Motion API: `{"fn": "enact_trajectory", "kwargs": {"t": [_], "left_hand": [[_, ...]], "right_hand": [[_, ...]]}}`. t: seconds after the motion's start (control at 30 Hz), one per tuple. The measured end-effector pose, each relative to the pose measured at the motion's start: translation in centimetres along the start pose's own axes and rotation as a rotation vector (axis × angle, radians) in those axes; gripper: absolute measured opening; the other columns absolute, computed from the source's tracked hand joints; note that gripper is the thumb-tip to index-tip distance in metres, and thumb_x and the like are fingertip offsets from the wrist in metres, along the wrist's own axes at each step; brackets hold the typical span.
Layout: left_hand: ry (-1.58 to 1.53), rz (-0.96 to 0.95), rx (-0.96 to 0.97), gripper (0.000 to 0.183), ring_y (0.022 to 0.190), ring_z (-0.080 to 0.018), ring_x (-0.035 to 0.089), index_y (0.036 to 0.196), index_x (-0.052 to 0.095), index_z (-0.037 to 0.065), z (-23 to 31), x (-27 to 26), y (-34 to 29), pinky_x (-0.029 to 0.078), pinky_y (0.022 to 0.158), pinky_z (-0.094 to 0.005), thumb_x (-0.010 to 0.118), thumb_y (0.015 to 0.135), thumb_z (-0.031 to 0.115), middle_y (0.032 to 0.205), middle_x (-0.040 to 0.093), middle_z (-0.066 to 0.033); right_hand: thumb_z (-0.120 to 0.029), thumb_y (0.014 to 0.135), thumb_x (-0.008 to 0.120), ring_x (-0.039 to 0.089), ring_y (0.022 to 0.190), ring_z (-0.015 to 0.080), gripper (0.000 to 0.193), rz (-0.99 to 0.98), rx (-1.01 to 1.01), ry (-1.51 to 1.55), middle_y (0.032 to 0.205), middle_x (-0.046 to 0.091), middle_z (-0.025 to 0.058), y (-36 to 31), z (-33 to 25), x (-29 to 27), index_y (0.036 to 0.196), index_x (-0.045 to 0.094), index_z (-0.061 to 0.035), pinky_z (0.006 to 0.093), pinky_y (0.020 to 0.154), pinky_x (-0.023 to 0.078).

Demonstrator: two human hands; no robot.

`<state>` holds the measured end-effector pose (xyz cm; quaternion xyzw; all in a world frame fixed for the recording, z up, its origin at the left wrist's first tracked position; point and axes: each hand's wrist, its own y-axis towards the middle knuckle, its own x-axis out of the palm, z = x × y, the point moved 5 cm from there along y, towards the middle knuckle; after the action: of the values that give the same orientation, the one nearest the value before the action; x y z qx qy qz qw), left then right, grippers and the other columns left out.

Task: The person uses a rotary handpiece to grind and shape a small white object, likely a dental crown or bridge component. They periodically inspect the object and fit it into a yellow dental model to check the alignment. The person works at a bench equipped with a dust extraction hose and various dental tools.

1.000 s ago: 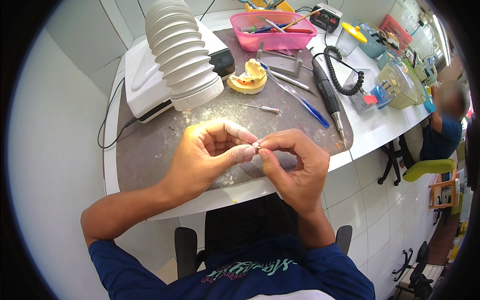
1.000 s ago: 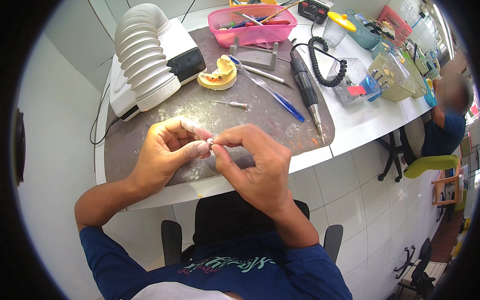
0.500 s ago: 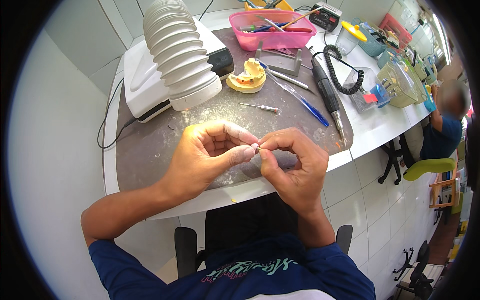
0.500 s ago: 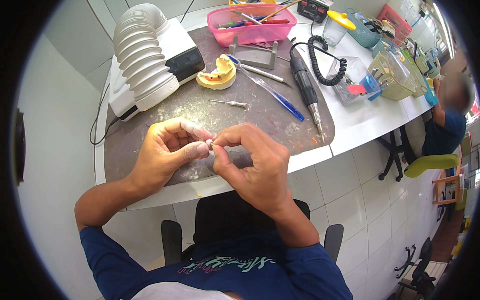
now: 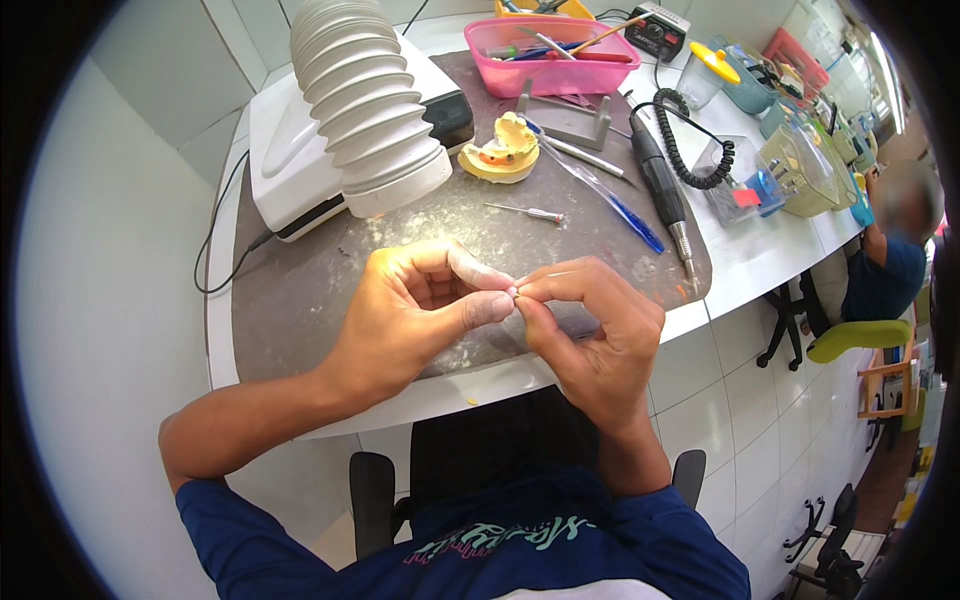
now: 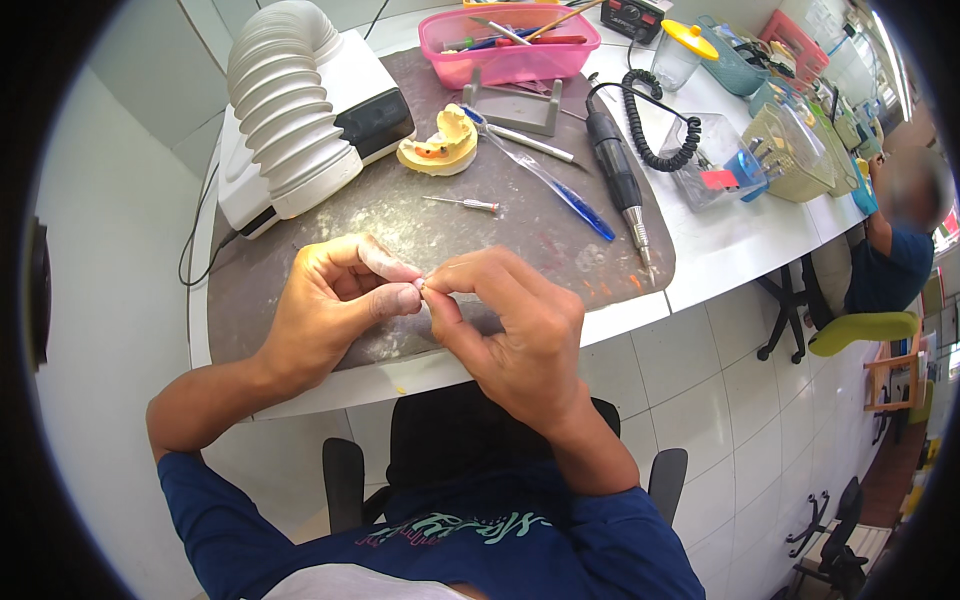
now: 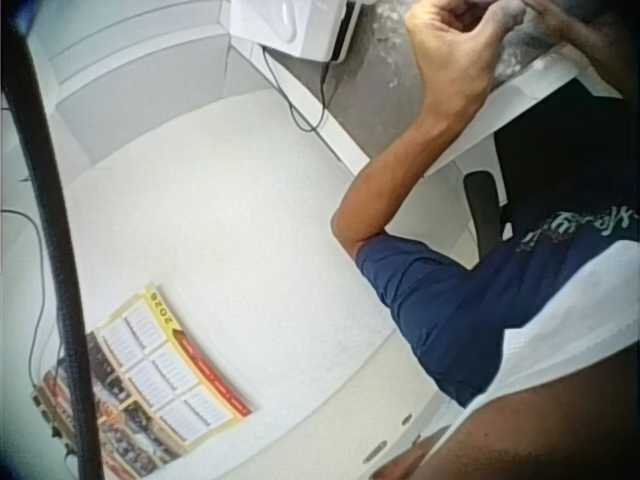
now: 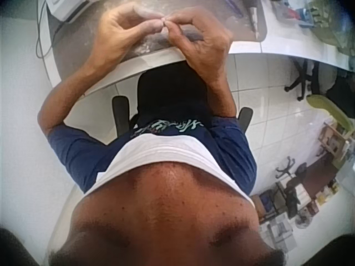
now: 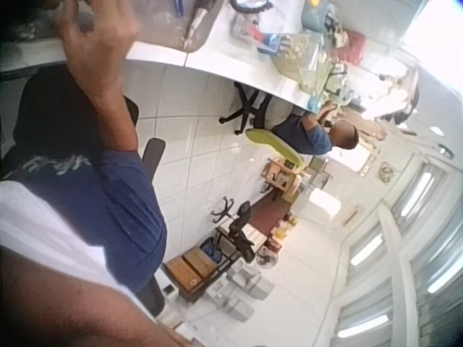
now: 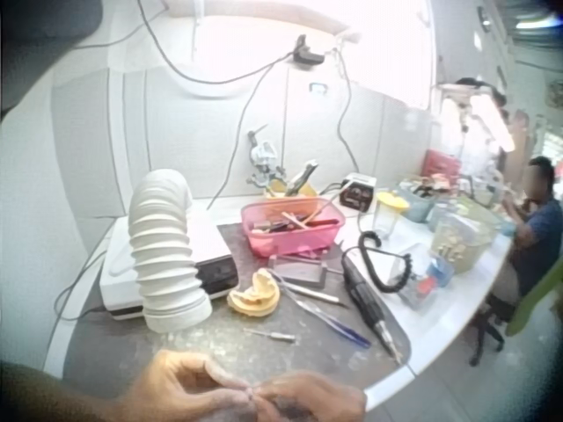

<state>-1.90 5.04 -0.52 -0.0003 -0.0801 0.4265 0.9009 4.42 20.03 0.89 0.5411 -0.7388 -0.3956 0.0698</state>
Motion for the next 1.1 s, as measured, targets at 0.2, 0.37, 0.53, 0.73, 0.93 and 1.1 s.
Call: {"fn": "enact_trajectory", "kwargs": {"t": [0.2,0.37,0.53,0.73,0.93,1.1], "left_hand": [[-0.014,0.013,-0.011,0.018,0.085,-0.0120,0.065,0.102,0.065,-0.002,0.3,0.1,0.1,0.052,0.078,-0.0255,0.070,0.087,0.008,0.093,0.068,-0.0096],[-0.014,0.008,-0.011,0.018,0.084,-0.0117,0.064,0.102,0.066,-0.002,0.4,0.2,0.0,0.052,0.077,-0.0258,0.069,0.088,0.007,0.091,0.069,-0.0096],[-0.026,0.008,-0.012,0.018,0.083,-0.0118,0.064,0.102,0.066,-0.003,0.3,0.2,0.1,0.052,0.077,-0.0258,0.069,0.087,0.007,0.091,0.069,-0.0097],[-0.024,-0.013,-0.013,0.018,0.083,-0.0120,0.065,0.102,0.066,-0.003,0.2,0.2,0.1,0.053,0.077,-0.0254,0.070,0.088,0.007,0.091,0.069,-0.0098],[-0.009,-0.010,0.028,0.016,0.086,-0.0118,0.065,0.102,0.067,-0.004,-0.2,0.3,-0.1,0.053,0.078,-0.0254,0.068,0.089,0.006,0.094,0.070,-0.0107],[0.007,0.008,0.001,0.017,0.086,-0.0117,0.065,0.104,0.067,-0.005,0.1,0.4,-0.2,0.054,0.079,-0.0252,0.065,0.090,0.004,0.095,0.070,-0.0114]], "right_hand": [[0.002,0.078,0.071,0.069,0.074,0.0181,0.012,-0.003,0.042,0.082,0.083,0.070,0.0093,0.0,0.5,-0.1,0.089,0.069,-0.0005,0.0267,0.065,0.052],[0.000,0.083,0.069,0.069,0.079,0.0136,0.010,-0.020,0.262,0.288,0.085,0.071,0.0091,-0.5,1.5,-0.1,0.093,0.069,0.0023,0.0249,0.070,0.053],[-0.002,0.085,0.069,0.069,0.081,0.0138,0.009,-0.061,0.332,0.357,0.087,0.071,0.0100,-0.4,1.7,-0.2,0.093,0.069,0.0026,0.0254,0.073,0.054],[-0.002,0.085,0.069,0.069,0.081,0.0138,0.009,-0.070,0.339,0.358,0.086,0.071,0.0100,-0.5,1.9,-0.1,0.092,0.069,0.0026,0.0255,0.074,0.054],[-0.003,0.084,0.070,0.069,0.079,0.0132,0.008,-0.098,0.375,0.304,0.084,0.071,0.0096,-0.4,1.6,-0.2,0.090,0.070,0.0021,0.0246,0.072,0.054],[-0.003,0.084,0.071,0.069,0.078,0.0132,0.009,-0.076,0.362,0.337,0.085,0.071,0.0093,-0.4,1.8,-0.1,0.091,0.071,0.0021,0.0242,0.071,0.054]]}}
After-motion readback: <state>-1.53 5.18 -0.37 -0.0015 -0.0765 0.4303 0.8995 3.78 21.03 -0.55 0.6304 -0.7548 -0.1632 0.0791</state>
